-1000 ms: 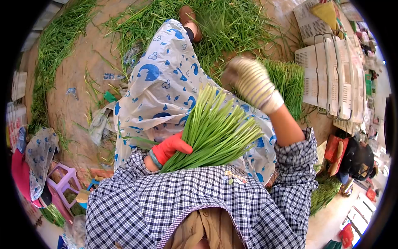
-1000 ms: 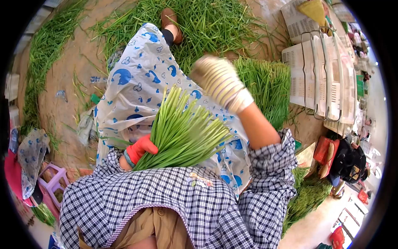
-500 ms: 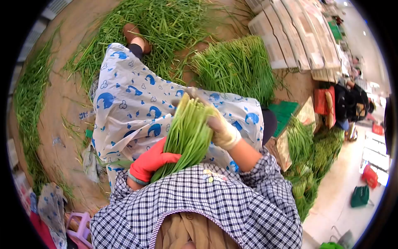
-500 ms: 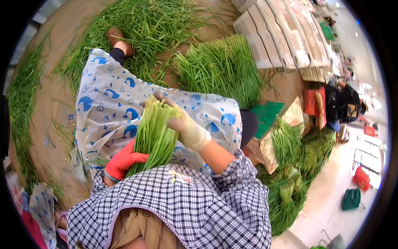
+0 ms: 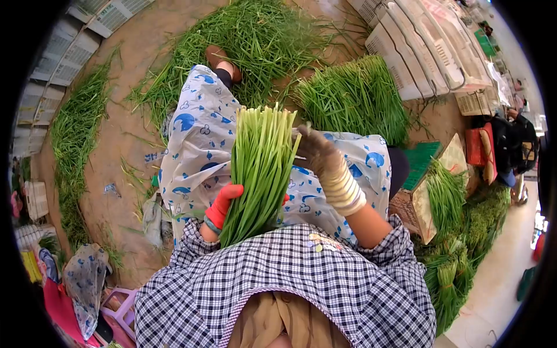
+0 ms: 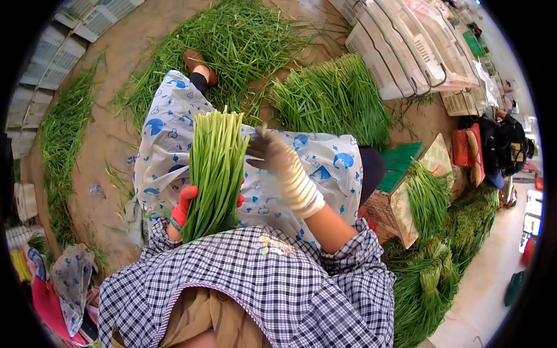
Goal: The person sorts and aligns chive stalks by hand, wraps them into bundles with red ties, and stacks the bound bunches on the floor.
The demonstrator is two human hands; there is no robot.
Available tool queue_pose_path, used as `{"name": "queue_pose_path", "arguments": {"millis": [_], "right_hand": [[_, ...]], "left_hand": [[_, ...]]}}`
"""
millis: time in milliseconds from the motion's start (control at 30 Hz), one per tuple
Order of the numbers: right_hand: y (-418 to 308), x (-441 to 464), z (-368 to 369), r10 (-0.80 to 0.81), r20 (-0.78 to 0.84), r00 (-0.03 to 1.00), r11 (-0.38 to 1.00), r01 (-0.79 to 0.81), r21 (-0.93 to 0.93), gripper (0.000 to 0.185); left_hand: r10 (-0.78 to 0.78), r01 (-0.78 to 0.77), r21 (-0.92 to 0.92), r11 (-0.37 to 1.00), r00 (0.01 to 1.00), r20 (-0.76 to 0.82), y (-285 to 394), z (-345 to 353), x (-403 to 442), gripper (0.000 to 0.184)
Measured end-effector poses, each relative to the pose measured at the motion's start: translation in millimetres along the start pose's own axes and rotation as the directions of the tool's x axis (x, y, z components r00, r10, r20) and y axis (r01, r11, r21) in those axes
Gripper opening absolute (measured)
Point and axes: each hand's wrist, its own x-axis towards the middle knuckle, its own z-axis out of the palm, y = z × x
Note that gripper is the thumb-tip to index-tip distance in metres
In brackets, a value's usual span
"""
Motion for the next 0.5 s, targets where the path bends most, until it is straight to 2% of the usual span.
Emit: {"name": "queue_pose_path", "arguments": {"millis": [67,133,200,233,267,333,367,400,433,467,500], "right_hand": [[-5.8,-26.5,10.1,-0.131,-0.092,0.987,0.96,0.103,-0.259,0.022],[-5.6,-21.6,4.3,-0.187,-0.063,0.98,0.962,0.169,-0.216,0.015],[-5.3,-18.9,3.0,-0.225,-0.093,0.97,0.963,0.206,-0.175,0.014],[-0.2,-10.7,-2.1,-0.23,-0.123,0.965,0.962,0.207,-0.18,0.019],[-0.3,-5.9,-0.6,-0.225,-0.161,0.961,0.973,0.213,-0.088,0.019],[6.6,16.0,-6.8,-0.21,-0.125,0.97,0.959,0.229,0.168,0.026],[1.1,41.1,-5.9,-0.015,-0.09,0.996,0.972,0.036,0.233,0.038],[5.1,33.7,-5.8,-0.159,-0.031,0.987,0.962,0.162,0.22,0.06],[4.7,28.6,-4.0,-0.184,0.099,0.978,0.966,0.161,0.203,0.069],[-1.5,22.0,1.7,-0.206,0.224,0.953,0.968,0.165,0.189,0.078],[-8.7,10.7,11.4,-0.175,0.156,0.972,0.979,0.155,0.131,0.087]], "left_hand": [[-0.029,0.028,0.059,0.998,0.999,0.015,-1.9,-8.1,-0.6,0.086],[-0.014,0.015,0.181,0.983,1.0,-0.01,-2.0,-11.0,-0.2,0.083],[0.047,-0.038,0.203,0.978,0.998,-0.043,-0.3,-11.9,-4.4,0.08],[0.053,-0.034,0.272,0.962,0.997,-0.061,3.9,-17.5,-6.4,0.079],[0.062,-0.032,0.336,0.941,0.995,-0.079,7.3,-20.5,-8.4,0.078],[0.092,-0.068,0.247,0.967,0.992,-0.086,13.3,-1.2,-7.3,0.063],[0.119,-0.079,0.371,0.925,0.989,-0.086,16.4,7.5,-6.5,0.061],[0.142,-0.082,0.486,0.87,0.986,-0.088,20.1,12.3,-3.5,0.059],[0.078,-0.002,0.545,0.839,0.99,-0.115,26.1,12.5,0.6,0.059],[0.081,-0.003,0.536,0.844,0.989,-0.121,30.0,17.5,4.2,0.059],[0.096,-0.014,0.72,0.694,0.993,-0.074,31.9,25.1,8.4,0.062]]}}
